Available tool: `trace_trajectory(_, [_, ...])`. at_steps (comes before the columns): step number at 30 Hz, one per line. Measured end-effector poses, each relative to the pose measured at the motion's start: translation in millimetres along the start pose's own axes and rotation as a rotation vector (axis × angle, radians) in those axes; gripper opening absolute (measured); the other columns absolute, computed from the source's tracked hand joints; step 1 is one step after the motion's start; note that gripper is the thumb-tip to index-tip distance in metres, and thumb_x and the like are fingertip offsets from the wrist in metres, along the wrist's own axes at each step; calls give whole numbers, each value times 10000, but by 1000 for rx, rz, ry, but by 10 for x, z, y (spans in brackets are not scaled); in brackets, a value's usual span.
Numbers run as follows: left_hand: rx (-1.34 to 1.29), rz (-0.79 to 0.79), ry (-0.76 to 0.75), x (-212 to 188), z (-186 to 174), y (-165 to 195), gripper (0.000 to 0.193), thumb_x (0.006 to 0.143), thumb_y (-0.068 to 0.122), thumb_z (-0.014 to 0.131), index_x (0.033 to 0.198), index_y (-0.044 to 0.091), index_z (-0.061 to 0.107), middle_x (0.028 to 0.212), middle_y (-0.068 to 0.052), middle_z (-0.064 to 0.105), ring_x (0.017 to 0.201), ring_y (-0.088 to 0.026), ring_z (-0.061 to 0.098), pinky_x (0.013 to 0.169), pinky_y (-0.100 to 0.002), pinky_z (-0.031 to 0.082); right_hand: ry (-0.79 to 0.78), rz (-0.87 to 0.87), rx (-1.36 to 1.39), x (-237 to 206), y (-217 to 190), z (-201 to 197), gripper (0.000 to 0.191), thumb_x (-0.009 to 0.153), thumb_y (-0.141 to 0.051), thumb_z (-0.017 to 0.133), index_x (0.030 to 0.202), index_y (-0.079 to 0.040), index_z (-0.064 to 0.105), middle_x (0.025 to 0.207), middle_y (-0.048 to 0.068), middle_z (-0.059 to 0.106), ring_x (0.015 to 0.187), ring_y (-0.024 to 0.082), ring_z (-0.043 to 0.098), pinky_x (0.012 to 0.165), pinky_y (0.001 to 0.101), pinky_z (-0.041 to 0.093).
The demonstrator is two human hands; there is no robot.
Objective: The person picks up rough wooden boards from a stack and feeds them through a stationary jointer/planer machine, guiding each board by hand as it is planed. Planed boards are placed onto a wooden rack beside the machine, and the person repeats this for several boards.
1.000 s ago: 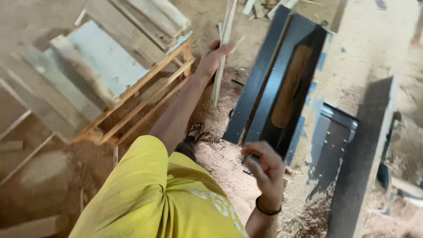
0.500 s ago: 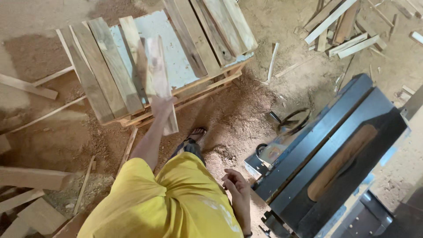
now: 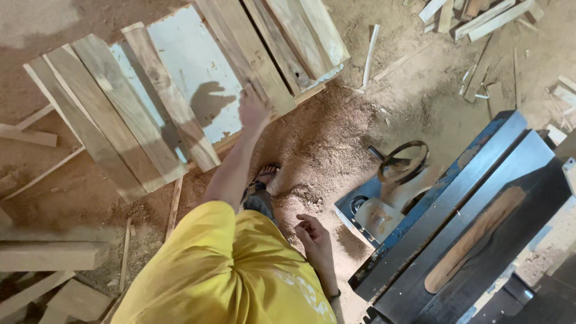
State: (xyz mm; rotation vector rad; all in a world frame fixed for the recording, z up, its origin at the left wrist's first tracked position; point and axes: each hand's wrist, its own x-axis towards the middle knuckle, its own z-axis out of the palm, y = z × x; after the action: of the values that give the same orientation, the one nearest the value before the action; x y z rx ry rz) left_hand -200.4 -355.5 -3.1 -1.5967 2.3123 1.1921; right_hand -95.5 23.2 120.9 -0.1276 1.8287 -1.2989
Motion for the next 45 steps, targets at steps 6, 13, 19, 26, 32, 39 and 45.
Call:
trace_trajectory(6, [-92, -169, 92, 327, 142, 737, 1089, 814, 404, 833, 1558, -39, 172, 1580, -319, 260, 1406, -422, 402, 1145, -556, 372, 82, 10, -74, -62, -200, 3, 313, 930, -96, 663, 1232, -16, 674, 848, 25, 669, 727, 87, 577, 653, 260, 495])
trace_trajectory(13, [-584, -273, -83, 156, -172, 615, 831, 791, 109, 750, 1515, 24, 351, 1458, -233, 474, 1232, -344, 587, 963, -545, 564, 124, -4, -59, -162, -56, -106, 314, 934, -119, 664, 1234, -28, 669, 866, 16, 674, 749, 92, 611, 669, 256, 515])
trace_trajectory(19, [-1130, 230, -496, -1001, -497, 191, 834, 784, -127, 575, 1566, 3, 317, 1235, -346, 521, 1043, -508, 529, 823, -618, 506, 131, -127, 111, -215, 68, -262, 296, 951, -76, 654, 1235, 3, 683, 922, 35, 692, 808, 109, 633, 705, 253, 517])
trace_trajectory(26, [-1426, 400, -886, -2606, -812, 507, 449, 963, 150, 715, 1332, -72, 590, 1146, -228, 727, 963, -374, 735, 783, -523, 638, 206, -413, 372, -622, -202, -565, 281, 996, -51, 632, 1264, 22, 674, 995, 68, 712, 895, 132, 672, 801, 266, 560])
trace_trajectory(32, [-1092, 788, -1267, -3805, -144, 878, 489, 885, 212, 877, 1269, -23, 685, 1069, -109, 740, 928, -182, 697, 831, -332, 588, 107, -838, 474, -1542, -1061, -1276, 975, 878, -526, 819, 1562, 45, 425, 1398, 166, 649, 1316, 240, 626, 1186, 382, 464])
trace_trajectory(39, [-679, 1669, -1200, -5124, 935, 1795, 889, 900, 349, 922, 1545, 26, 403, 1315, -105, 680, 1057, -171, 712, 934, -375, 604, 384, -1206, 426, -3055, -1336, -2171, 610, 935, -103, 740, 1471, 3, 469, 1108, 122, 664, 1037, 205, 659, 957, 357, 541])
trace_trajectory(45, [-650, 1845, -754, -6031, 1784, 2197, 1152, 912, 289, 887, 1660, 53, 42, 1693, -152, 258, 1597, -301, 306, 1348, -489, 293, 796, -1242, 117, -3161, -885, -3247, 102, 946, -20, 725, 987, 38, 651, 929, 73, 702, 848, 183, 690, 793, 353, 558])
